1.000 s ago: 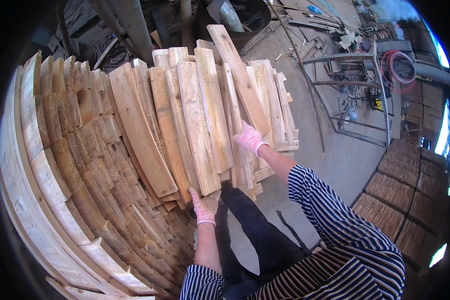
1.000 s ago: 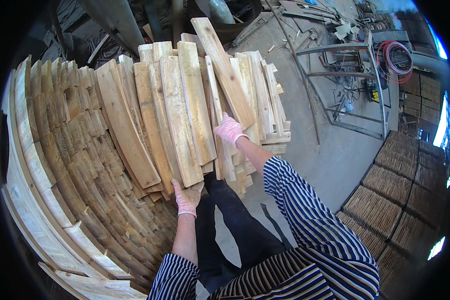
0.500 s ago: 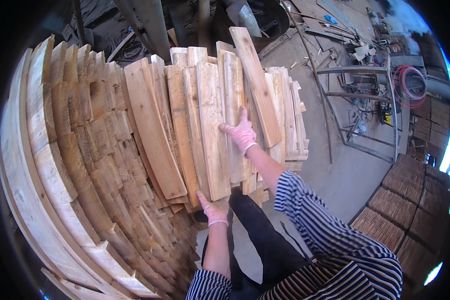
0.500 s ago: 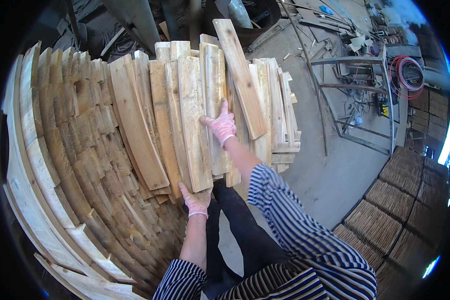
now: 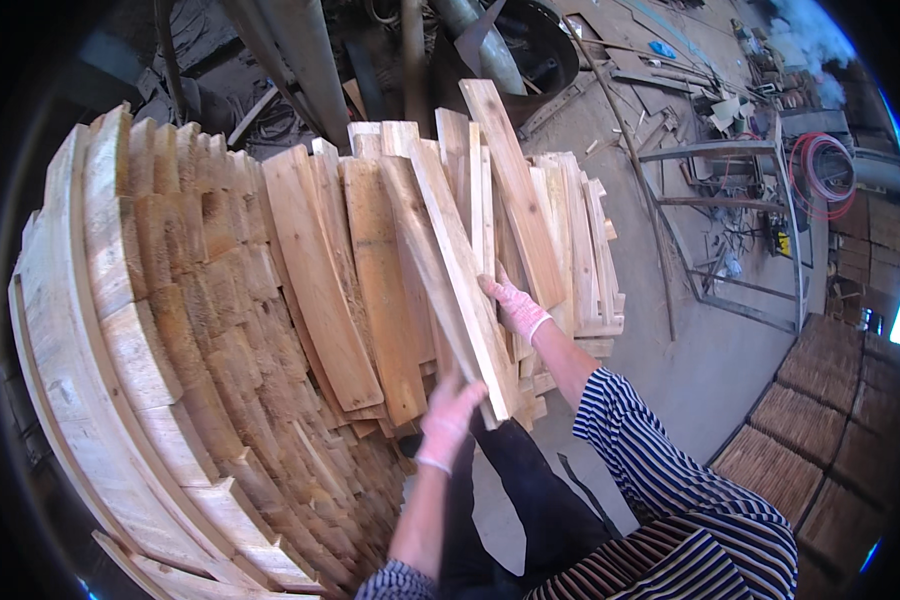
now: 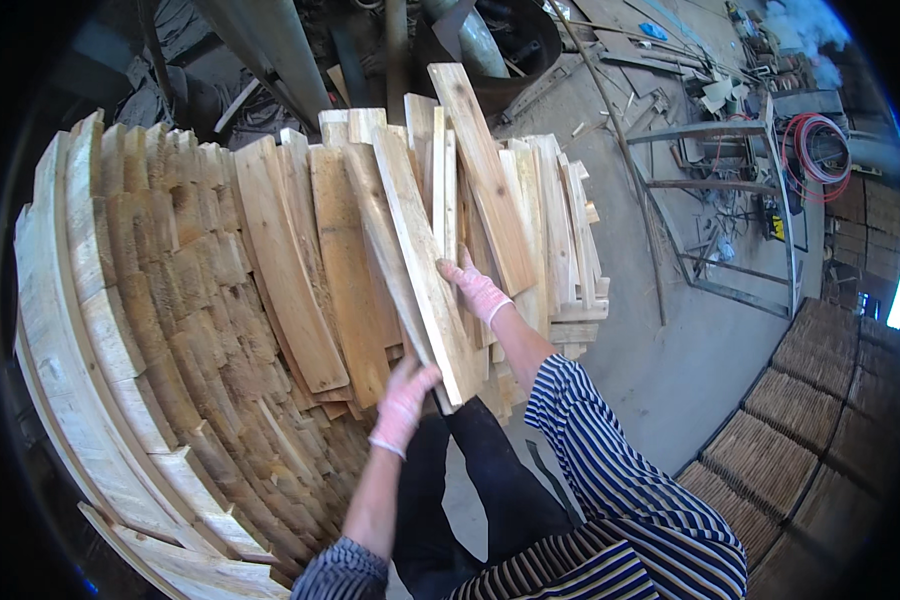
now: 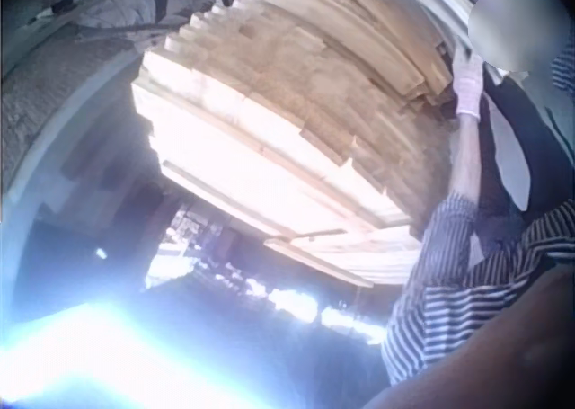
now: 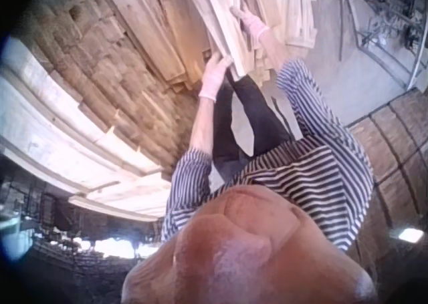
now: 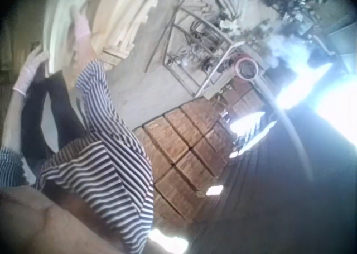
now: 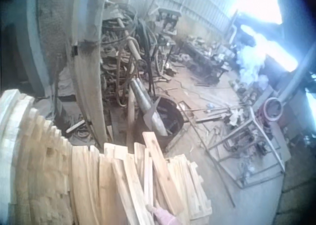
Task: The person walks through a workshop and begins stacking wooden planks. They pick up planks from a pile and place them onto a growing stack, arranging them carefully to create a neat pile.
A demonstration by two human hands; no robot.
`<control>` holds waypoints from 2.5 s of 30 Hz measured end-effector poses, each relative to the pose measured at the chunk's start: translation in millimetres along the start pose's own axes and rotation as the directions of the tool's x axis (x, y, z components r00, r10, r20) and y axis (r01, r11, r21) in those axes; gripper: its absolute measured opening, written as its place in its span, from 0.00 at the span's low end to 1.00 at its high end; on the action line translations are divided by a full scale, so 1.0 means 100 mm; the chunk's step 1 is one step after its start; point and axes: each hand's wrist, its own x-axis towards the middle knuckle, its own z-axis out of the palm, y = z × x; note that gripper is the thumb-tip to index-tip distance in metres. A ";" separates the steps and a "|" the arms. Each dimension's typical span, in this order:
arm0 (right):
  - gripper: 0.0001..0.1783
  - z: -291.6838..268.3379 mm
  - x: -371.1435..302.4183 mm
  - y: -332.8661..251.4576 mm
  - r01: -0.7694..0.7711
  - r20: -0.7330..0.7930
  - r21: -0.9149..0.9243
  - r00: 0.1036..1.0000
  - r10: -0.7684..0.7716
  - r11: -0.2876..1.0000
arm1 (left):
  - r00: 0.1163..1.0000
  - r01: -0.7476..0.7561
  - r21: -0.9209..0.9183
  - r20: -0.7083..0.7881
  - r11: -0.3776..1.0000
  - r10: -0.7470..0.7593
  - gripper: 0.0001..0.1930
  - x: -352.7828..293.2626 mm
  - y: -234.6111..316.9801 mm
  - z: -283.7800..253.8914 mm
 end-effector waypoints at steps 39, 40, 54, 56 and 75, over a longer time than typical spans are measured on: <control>0.18 1.57 -2.37 -0.60 -0.297 0.342 0.084 0.905 0.253 0.951 | 0.999 0.035 -0.680 0.013 0.732 -0.036 0.35 -1.09 1.06 -0.11; 0.17 1.46 -2.54 -0.60 -0.257 0.292 0.108 0.932 0.216 0.960 | 0.983 0.020 -0.635 -0.127 0.773 -0.130 0.42 -1.49 1.50 0.13; 0.71 4.28 -3.95 -1.96 0.697 0.702 -0.706 0.712 0.003 -0.123 | 0.765 -0.612 -0.773 -0.527 0.165 0.370 0.32 -2.61 2.05 -1.28; 0.67 4.66 -4.03 -1.84 0.716 0.720 -0.646 0.687 0.098 -0.266 | 0.653 -0.727 -0.686 -0.682 0.022 0.329 0.34 -2.74 1.95 -1.44; 0.48 6.29 -3.12 0.51 0.780 0.881 -0.172 0.395 0.261 -0.601 | 0.135 -0.989 -0.127 -0.983 -0.074 -0.123 0.30 -3.36 -0.56 -2.36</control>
